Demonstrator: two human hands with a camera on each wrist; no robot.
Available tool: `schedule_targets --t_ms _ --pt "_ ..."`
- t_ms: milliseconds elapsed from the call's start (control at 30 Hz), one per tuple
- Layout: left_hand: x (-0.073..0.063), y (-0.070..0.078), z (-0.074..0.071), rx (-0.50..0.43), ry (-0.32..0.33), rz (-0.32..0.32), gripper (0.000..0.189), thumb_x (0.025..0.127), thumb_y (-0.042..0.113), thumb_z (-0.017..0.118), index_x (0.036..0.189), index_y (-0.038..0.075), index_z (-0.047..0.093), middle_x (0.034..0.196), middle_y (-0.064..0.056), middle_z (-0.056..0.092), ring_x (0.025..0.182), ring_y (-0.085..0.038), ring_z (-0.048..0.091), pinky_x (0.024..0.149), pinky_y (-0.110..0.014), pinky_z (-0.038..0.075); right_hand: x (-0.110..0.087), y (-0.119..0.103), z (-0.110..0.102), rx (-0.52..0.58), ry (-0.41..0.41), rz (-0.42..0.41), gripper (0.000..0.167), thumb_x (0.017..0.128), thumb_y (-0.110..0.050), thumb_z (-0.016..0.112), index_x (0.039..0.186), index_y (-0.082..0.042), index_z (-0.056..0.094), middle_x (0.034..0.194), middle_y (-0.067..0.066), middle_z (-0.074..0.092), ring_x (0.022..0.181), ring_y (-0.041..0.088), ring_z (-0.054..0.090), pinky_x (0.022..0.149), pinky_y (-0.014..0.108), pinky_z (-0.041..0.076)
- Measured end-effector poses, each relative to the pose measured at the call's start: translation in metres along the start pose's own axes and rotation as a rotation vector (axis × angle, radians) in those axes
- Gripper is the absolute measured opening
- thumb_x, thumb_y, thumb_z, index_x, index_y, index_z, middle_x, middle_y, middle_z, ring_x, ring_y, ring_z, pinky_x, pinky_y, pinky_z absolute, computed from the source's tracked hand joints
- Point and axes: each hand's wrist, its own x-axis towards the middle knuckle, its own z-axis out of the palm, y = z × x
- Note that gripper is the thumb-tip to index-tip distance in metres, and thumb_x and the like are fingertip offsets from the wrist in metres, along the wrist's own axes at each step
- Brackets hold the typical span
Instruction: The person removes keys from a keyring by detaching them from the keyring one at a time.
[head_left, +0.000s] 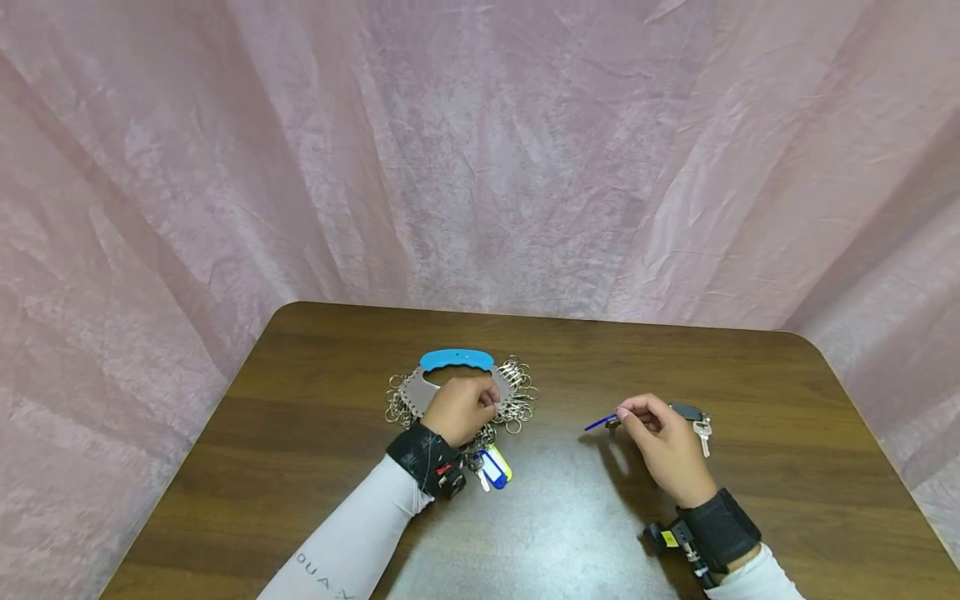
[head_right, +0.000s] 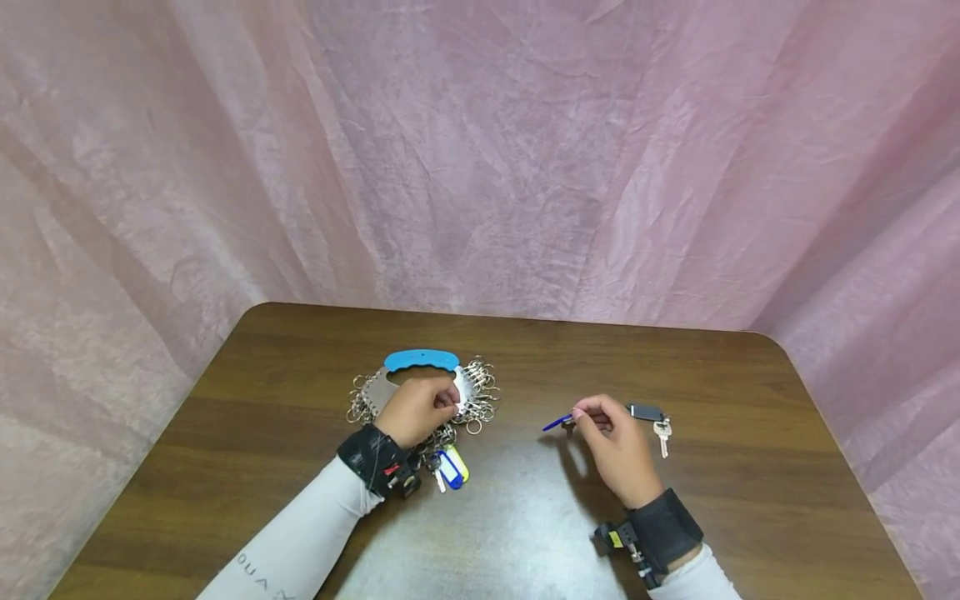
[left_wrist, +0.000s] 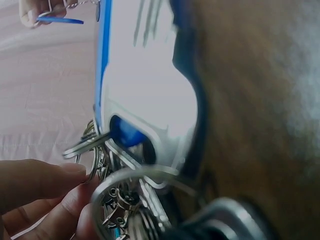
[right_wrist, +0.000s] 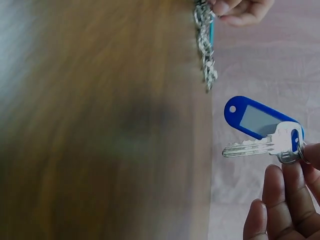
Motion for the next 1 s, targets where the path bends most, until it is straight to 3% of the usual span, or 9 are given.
schedule_targets --t_ms 500,1000 --pt "0.001 -0.001 0.001 -0.003 0.007 -0.002 0.008 0.086 0.007 0.071 0.090 0.013 0.070 0.084 0.001 0.073 0.078 -0.012 0.067 0.073 -0.028 0.053 -0.012 0.027 -0.043 -0.171 0.042 0.022 0.013 0.101 -0.019 0.062 0.104 -0.008 0.069 0.096 0.005 0.070 0.080 -0.005 0.058 0.070 0.012 0.046" --pt "0.000 -0.002 0.002 -0.014 0.007 -0.003 0.005 0.085 0.009 0.071 0.089 0.013 0.071 0.081 0.003 0.072 0.075 -0.010 0.064 0.070 -0.026 0.051 -0.019 0.039 -0.068 -0.241 0.065 0.095 0.015 0.100 -0.020 0.062 0.103 -0.007 0.069 0.090 -0.005 0.067 0.074 -0.005 0.055 0.065 0.015 0.044"
